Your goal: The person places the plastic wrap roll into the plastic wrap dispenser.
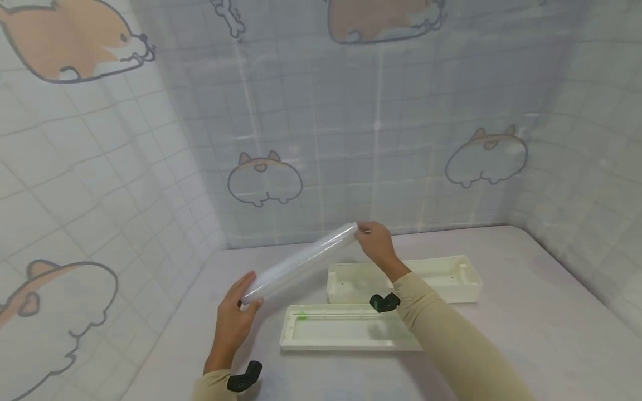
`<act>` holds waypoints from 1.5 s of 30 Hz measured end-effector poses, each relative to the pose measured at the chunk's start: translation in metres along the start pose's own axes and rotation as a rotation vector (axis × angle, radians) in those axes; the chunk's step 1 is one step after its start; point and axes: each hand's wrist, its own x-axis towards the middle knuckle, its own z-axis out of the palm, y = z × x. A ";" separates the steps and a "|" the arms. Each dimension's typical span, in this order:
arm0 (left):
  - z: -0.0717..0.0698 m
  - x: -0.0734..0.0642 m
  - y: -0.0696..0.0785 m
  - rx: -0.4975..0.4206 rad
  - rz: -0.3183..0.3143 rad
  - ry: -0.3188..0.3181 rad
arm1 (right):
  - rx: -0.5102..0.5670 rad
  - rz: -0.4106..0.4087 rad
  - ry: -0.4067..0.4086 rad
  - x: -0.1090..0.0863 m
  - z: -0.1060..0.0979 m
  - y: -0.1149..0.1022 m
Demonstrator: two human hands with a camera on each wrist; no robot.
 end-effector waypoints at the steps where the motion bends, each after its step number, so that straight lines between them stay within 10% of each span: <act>1: 0.001 0.000 0.001 -0.001 0.006 0.003 | 0.003 0.000 0.011 0.000 -0.002 0.000; 26: 0.022 0.006 0.028 0.002 0.156 0.026 | 0.170 0.112 0.076 -0.019 -0.046 0.002; 45: 0.037 0.012 0.050 -0.035 0.183 -0.070 | 0.252 0.123 0.080 -0.042 -0.088 0.014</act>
